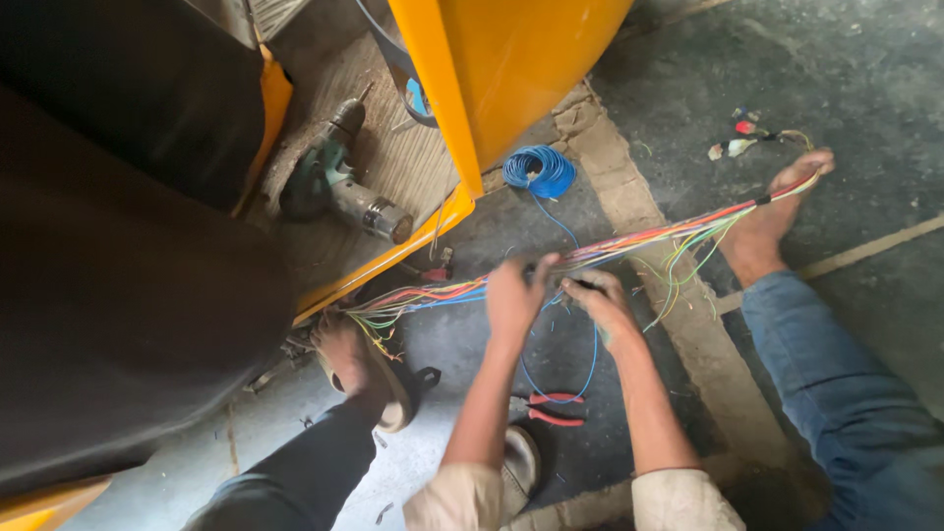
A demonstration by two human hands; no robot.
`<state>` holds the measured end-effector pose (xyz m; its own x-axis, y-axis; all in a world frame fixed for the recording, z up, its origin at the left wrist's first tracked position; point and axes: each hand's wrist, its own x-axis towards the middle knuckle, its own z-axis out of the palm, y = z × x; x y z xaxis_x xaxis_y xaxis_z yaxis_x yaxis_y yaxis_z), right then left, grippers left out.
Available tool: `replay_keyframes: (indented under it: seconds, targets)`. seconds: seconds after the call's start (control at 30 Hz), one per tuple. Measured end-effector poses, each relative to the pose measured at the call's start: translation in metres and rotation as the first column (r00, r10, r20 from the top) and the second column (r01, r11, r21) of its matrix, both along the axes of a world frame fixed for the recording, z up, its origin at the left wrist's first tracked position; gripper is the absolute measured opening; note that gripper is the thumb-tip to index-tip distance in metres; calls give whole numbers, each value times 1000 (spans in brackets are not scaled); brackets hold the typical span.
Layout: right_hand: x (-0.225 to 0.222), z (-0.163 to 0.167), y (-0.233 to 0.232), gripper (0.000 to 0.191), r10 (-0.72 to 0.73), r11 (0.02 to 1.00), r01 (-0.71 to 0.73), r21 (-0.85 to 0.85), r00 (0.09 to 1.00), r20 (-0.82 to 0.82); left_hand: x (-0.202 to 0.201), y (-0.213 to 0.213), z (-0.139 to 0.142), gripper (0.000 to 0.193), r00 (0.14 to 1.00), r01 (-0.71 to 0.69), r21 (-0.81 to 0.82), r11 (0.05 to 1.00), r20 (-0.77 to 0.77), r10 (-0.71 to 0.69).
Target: The person sits on the floor next to a yellow auto-rickshaw and works on a multicolored wiring harness, holding the harness taut with one foot. They use pliers to cut and strip individual wires, separating and arranging the wires along the harness.
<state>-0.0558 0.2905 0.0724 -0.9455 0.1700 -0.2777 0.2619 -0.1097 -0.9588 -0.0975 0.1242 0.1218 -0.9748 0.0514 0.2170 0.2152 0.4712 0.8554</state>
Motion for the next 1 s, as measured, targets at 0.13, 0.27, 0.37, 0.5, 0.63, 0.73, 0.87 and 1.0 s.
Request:
replay_keyframes:
  seconds: [0.13, 0.27, 0.37, 0.5, 0.63, 0.73, 0.87, 1.0]
  targets:
    - [4, -3, 1, 12, -17, 999, 17, 49, 1000, 0, -59, 26, -8, 28, 839, 505, -20, 863, 246, -485]
    - [3, -6, 3, 11, 23, 973, -8, 232, 998, -60, -79, 33, -23, 27, 686, 701, -59, 711, 328, -649]
    - [3, -11, 3, 6, -2, 996, 5, 93, 999, -34, -66, 30, -25, 28, 741, 660, -185, 728, 322, -590]
    - [5, -18, 2, 8, 20, 995, -11, 99, 996, -91, -57, 26, -11, 22, 765, 644, -257, 721, 190, -616]
    - [4, -18, 0, 4, 38, 989, -17, 149, 990, -139, -55, 14, 3, 17, 749, 662, -165, 731, 129, -649]
    - [3, -15, -1, 7, 47, 974, -16, 225, 990, -134, -51, 12, 4, 17, 762, 647, -114, 754, 124, -635]
    - [4, -9, 1, 15, 62, 971, -37, 237, 993, -101, -53, 9, -5, 18, 757, 640, 107, 761, 78, -648]
    - [6, 7, 1, 21, 112, 938, -53, 343, 982, -155, -60, 5, -12, 20, 797, 602, 15, 798, 48, -602]
